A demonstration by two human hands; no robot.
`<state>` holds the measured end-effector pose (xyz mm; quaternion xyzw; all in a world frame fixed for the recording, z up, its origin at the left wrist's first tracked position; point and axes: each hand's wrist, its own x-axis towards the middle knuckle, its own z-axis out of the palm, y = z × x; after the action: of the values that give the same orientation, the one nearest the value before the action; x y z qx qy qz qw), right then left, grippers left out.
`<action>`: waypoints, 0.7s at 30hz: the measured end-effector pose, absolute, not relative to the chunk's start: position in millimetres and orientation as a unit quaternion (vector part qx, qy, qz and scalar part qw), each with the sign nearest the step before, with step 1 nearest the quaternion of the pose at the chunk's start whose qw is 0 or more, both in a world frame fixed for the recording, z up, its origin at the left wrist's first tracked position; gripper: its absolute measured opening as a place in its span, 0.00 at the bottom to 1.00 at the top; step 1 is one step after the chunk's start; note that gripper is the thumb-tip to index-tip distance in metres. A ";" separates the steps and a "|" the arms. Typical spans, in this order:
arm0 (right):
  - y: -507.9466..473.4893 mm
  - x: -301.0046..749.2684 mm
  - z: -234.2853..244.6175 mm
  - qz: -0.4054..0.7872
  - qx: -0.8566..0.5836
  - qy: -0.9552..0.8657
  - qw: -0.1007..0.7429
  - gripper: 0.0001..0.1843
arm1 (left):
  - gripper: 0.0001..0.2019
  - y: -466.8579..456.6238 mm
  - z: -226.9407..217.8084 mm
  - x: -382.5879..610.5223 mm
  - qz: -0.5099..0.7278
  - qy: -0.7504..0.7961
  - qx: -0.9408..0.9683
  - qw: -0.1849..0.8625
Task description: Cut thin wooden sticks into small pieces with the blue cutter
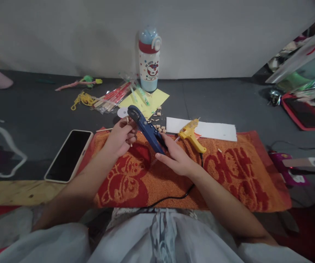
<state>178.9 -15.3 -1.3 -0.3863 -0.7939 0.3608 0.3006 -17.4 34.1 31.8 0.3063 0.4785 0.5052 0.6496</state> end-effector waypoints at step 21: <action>-15.5 181.1 4.3 0.327 -0.402 -0.808 0.281 0.38 | 0.08 32.5 36.4 -19.0 0.492 0.483 0.311 0.654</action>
<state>181.1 -15.5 4.3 -0.4020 -0.8078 0.3267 0.2812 -19.0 32.5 36.4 0.3107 0.4830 0.4921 0.6542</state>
